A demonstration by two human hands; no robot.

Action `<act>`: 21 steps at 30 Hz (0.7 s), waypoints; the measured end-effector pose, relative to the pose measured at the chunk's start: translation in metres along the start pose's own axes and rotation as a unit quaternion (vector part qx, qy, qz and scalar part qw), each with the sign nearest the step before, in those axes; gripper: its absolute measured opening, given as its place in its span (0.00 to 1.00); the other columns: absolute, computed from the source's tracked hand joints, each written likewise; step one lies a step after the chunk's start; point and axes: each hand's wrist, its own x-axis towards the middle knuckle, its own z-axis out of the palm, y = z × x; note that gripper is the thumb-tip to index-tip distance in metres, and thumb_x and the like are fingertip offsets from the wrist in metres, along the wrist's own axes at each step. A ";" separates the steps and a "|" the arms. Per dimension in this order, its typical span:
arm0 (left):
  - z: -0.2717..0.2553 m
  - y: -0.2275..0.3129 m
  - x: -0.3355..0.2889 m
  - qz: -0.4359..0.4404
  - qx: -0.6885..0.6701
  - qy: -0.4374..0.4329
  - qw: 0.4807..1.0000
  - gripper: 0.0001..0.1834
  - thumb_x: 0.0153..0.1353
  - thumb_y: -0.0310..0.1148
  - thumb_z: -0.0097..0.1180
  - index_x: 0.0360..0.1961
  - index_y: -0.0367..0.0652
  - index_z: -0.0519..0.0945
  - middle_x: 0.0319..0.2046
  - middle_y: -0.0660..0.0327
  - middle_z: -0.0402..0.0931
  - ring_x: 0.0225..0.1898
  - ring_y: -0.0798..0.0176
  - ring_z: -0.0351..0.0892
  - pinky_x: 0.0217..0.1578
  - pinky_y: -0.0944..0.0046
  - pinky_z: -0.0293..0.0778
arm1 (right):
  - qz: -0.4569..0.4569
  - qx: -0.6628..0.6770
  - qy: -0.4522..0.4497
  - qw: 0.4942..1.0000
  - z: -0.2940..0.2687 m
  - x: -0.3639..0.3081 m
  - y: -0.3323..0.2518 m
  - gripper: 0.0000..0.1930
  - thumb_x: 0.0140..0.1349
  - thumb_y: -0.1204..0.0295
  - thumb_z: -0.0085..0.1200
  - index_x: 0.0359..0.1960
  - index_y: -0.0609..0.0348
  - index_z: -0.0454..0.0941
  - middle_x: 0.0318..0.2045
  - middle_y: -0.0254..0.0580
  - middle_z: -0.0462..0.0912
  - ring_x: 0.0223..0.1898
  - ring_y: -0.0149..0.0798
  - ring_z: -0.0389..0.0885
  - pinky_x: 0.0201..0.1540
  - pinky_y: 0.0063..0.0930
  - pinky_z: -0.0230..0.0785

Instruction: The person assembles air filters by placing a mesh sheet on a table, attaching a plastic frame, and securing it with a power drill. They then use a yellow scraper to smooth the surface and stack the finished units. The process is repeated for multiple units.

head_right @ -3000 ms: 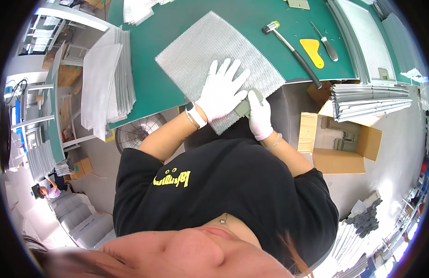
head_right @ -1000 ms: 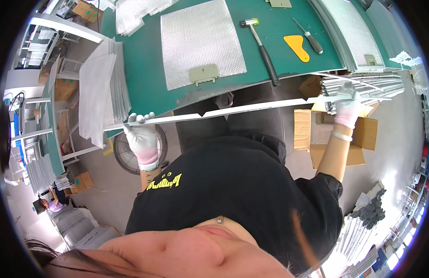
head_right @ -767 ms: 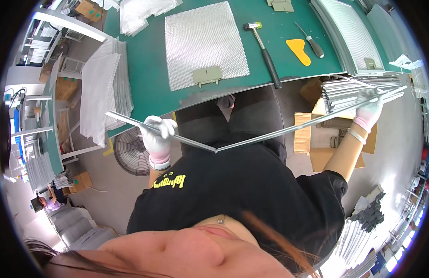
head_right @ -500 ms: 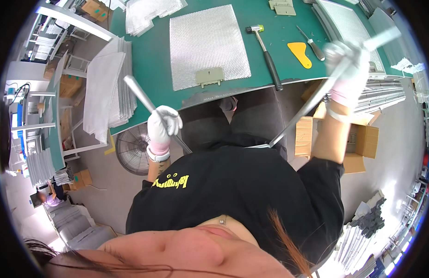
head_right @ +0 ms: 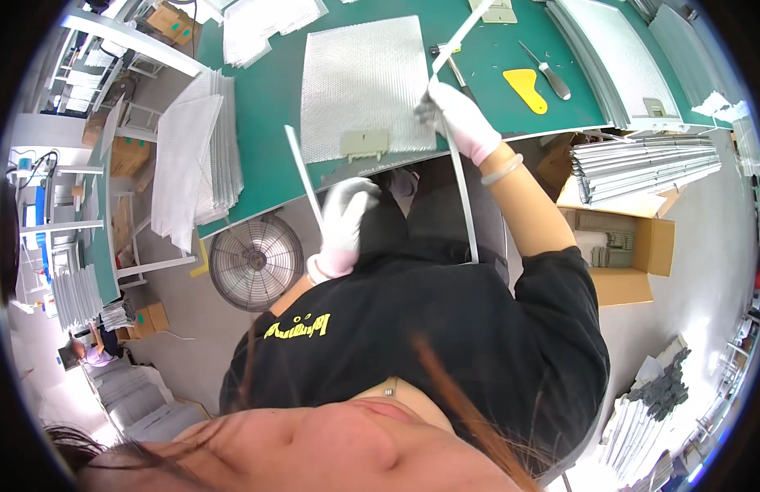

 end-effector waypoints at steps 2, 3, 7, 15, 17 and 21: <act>0.037 -0.015 0.007 -0.249 -0.324 -0.023 0.912 0.27 0.72 0.42 0.54 0.63 0.34 0.67 0.62 0.46 0.68 0.64 0.50 0.68 0.67 0.48 0.63 | 0.027 -0.034 -0.023 0.999 0.015 -0.028 0.005 0.16 0.76 0.57 0.45 0.43 0.58 0.75 0.37 0.40 0.81 0.41 0.34 0.81 0.46 0.28 0.72; 0.052 -0.025 0.016 -0.295 -0.389 -0.008 0.873 0.25 0.73 0.45 0.52 0.60 0.35 0.69 0.60 0.47 0.71 0.62 0.50 0.71 0.66 0.48 0.65 | 0.041 -0.048 -0.036 0.997 0.026 -0.044 0.000 0.15 0.76 0.58 0.45 0.44 0.58 0.75 0.37 0.40 0.81 0.41 0.34 0.81 0.46 0.29 0.73; 0.080 -0.041 0.044 -0.175 -0.439 -0.064 0.879 0.25 0.74 0.45 0.51 0.59 0.35 0.70 0.56 0.47 0.75 0.59 0.48 0.73 0.65 0.49 0.67 | -0.059 -0.206 0.061 0.975 0.049 -0.092 -0.002 0.24 0.77 0.64 0.44 0.69 0.62 0.64 0.35 0.38 0.80 0.33 0.26 0.76 0.41 0.23 0.72; 0.093 -0.029 0.157 0.091 -0.089 -0.038 0.991 0.15 0.72 0.37 0.52 0.51 0.37 0.75 0.49 0.52 0.81 0.51 0.54 0.80 0.54 0.59 0.74 | -0.120 -0.073 0.031 0.990 0.045 -0.100 0.036 0.34 0.76 0.65 0.45 0.78 0.59 0.45 0.32 0.35 0.77 0.23 0.21 0.67 0.32 0.16 0.70; 0.094 -0.022 0.163 0.136 0.097 -0.033 0.985 0.13 0.72 0.35 0.52 0.50 0.36 0.75 0.45 0.53 0.82 0.47 0.55 0.81 0.51 0.61 0.76 | -0.113 -0.036 0.007 0.993 0.045 -0.091 0.038 0.34 0.76 0.65 0.46 0.78 0.59 0.45 0.32 0.35 0.76 0.22 0.21 0.67 0.31 0.17 0.71; 0.099 -0.018 0.167 0.076 -0.014 -0.034 0.996 0.10 0.71 0.30 0.53 0.46 0.34 0.75 0.39 0.55 0.81 0.42 0.57 0.80 0.48 0.62 0.76 | -0.097 -0.037 0.018 0.994 0.045 -0.090 0.038 0.36 0.75 0.63 0.47 0.77 0.59 0.46 0.32 0.35 0.76 0.22 0.20 0.66 0.31 0.17 0.71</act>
